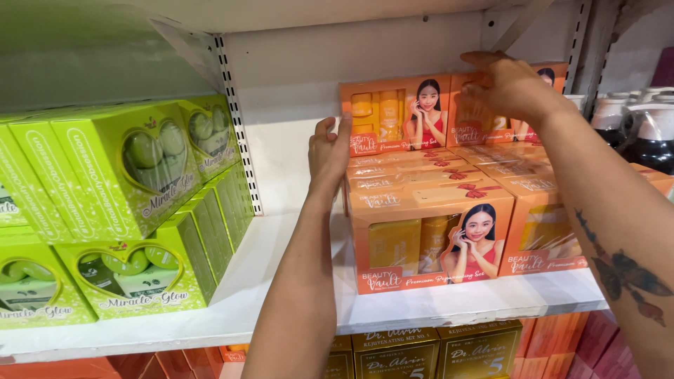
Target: The person takes pink and orange product boxes from a cardboard box on the floor and places them onto a white shelf. They arrange the boxes in neat rows, stacking them horizontally and vertically to fill the available space on the shelf.
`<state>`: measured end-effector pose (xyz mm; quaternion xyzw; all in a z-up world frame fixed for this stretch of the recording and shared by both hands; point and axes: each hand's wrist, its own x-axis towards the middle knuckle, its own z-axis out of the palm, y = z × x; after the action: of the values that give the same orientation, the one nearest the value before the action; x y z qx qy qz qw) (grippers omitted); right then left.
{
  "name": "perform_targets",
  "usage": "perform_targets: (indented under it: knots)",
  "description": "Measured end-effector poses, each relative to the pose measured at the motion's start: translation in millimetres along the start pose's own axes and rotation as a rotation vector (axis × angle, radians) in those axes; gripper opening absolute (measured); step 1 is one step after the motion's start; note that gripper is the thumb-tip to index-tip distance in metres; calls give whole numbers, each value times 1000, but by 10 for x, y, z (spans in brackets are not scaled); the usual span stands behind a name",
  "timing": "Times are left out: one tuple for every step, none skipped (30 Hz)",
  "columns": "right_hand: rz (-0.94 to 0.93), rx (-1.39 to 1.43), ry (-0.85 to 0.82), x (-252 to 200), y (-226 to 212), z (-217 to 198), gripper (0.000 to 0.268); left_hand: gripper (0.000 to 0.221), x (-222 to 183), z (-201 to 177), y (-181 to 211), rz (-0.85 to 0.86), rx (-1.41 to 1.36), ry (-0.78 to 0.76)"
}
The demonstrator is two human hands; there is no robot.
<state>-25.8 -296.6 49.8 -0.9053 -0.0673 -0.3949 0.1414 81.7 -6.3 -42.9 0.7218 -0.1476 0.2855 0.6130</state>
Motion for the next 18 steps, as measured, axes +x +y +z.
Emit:
perform_targets:
  knots:
    - [-1,2,-1,8,-17,-19,64,84,1,-13,11,0,2,2]
    - [-42,-17,-3,13,-33,-44,65,85,0,-21,24,-2,-14,2]
    - [-83,-36,-5,18,-52,-71,66,86,-3,-32,38,-4,-29,3]
    - [-83,-36,-8,-1,-108,-108,66,86,7,-42,51,-7,-29,3]
    - [-116,-50,-23,-23,-166,-147,66,85,14,-55,65,10,-12,10]
    - [-148,-64,-41,-54,-222,-186,66,84,7,-65,73,25,4,18]
    - [-148,-65,-47,-114,-303,-216,66,84,-7,-107,109,19,4,17]
    - [-136,-106,-56,-181,-386,-253,65,80,-27,-148,145,69,26,41]
    - [-126,-147,-66,-250,-470,-293,65,77,-51,-190,185,119,48,64]
    - [-123,-148,-72,-334,-526,-322,65,77,-104,-245,219,113,48,61]
    - [-150,-119,-71,-421,-585,-355,65,75,-159,-302,257,125,-36,49]
    - [-179,-92,-68,-503,-655,-393,66,73,-210,-369,301,138,-121,39]
    - [-178,-93,-72,-564,-698,-400,66,73,-296,-430,332,134,-122,38]
    - [-206,-140,-67,-627,-745,-406,66,72,-380,-495,366,86,-116,18]
    - [-235,-188,-61,-691,-796,-413,65,72,-465,-564,399,38,-109,-2]
    - [-233,-187,-65,-780,-840,-401,65,72,-574,-645,398,34,-107,-4]
    - [-313,-138,-46,-870,-888,-389,66,73,-685,-729,398,54,-129,-14]
    - [-391,-86,-24,-965,-942,-370,66,74,-795,-823,396,74,-149,-24]
